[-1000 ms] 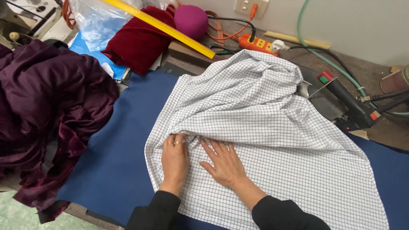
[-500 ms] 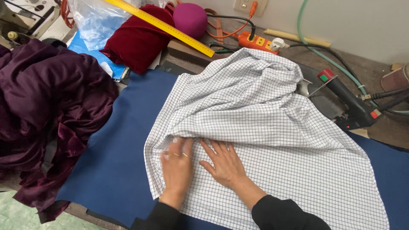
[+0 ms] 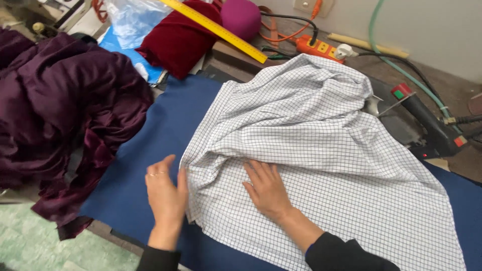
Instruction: Ironing a checkered shirt on a blue ironing board using a steam iron.
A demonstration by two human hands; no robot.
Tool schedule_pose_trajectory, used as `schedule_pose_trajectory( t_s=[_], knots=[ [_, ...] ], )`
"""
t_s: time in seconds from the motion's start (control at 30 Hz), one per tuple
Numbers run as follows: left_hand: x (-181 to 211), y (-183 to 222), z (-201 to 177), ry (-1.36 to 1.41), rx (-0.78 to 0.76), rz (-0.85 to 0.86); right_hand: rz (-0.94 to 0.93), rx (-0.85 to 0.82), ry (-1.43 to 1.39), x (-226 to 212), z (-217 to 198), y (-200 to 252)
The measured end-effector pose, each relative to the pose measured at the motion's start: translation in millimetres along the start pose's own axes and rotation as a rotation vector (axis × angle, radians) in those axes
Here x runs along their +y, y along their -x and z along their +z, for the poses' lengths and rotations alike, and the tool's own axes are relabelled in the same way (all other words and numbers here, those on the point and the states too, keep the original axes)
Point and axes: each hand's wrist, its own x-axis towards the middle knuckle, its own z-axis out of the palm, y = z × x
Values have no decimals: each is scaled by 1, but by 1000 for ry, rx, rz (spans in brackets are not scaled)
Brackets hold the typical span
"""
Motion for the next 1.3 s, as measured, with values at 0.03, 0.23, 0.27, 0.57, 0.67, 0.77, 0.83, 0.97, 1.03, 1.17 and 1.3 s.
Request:
schedule_pose_trajectory(
  t_s=[0.03, 0.23, 0.27, 0.57, 0.67, 0.77, 0.83, 0.97, 1.03, 1.17, 1.3],
  knots=[
    [-14, -1, 5, 14, -84, -152, -123, 130, -28, -6, 5, -4],
    [-30, 2, 18, 102, -369, -487, -193, 104, -114, -46, 18, -20],
    [-20, -1, 13, 160, -382, -475, -154, 46, -93, -47, 17, -22],
    [23, 37, -18, 159, -10, -69, -201, 25, -34, -62, -11, -28],
    [22, 39, -18, 231, -67, -153, -199, -6, 50, -59, -4, -27],
    [16, 36, -18, 256, -183, -304, -207, 18, 79, -60, -5, -26],
    [12, 33, -19, 235, -226, -325, -190, 26, 34, -60, -5, -25],
    [2, 23, -18, 204, -438, -368, -174, 67, 7, -59, 0, -22],
    [1, 14, -16, 195, -521, -413, -177, 65, 9, -59, 0, -22],
    [-19, 11, 5, 120, -632, -351, -206, -37, 108, -55, 7, -24],
    [11, 11, -15, 70, -591, -290, -237, 18, 131, -57, 6, -26]
  ],
)
